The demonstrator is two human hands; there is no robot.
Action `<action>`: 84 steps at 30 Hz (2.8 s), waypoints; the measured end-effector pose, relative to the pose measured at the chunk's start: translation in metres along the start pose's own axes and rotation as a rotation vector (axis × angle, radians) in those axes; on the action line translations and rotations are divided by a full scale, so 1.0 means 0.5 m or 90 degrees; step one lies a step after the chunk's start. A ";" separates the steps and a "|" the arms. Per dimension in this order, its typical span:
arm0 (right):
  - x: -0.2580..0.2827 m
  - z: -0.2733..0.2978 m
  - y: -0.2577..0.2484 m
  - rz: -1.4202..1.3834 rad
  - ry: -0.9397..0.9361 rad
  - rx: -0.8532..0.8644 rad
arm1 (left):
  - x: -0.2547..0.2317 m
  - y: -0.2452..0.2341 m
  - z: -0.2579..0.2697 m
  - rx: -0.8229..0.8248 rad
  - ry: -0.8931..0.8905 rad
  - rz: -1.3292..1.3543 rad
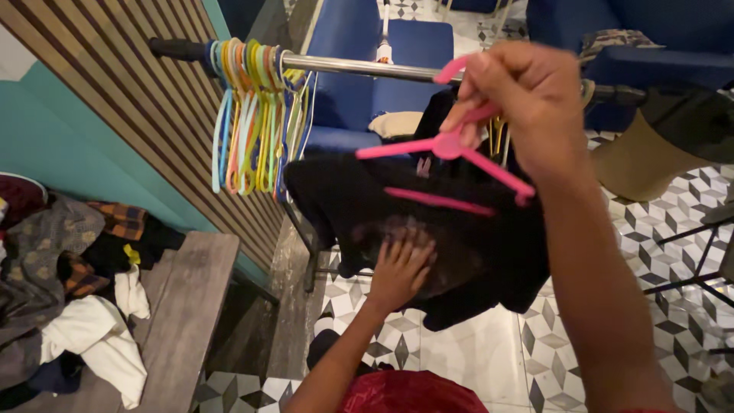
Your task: The person smooths a black graphic t-shirt on a wooden table, then picks up a pink hanger and places the t-shirt on it. They hang the t-shirt on a metal clothing rack. The person then picks up a black sweatshirt from a pile of clothes and lays it flat on the table.
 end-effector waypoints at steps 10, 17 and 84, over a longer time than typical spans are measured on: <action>-0.009 0.008 -0.002 -0.035 -0.020 0.040 | 0.063 -0.105 0.000 -0.110 -0.086 0.223; 0.001 0.038 -0.007 -0.154 -0.009 0.032 | 0.190 0.073 0.077 -0.018 -0.492 0.418; -0.137 -0.103 -0.114 -0.159 -0.090 0.166 | 0.302 -0.404 -0.075 -0.204 -0.463 0.418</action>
Point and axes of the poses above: each hand's wrist, its own z-axis away from the middle knuckle, its own y-axis out of the palm, x = y × z, the point moved 3 cm from there along -z, towards the middle knuckle, and after that the axes turned 7 degrees about -x, right-handed, at the moved point
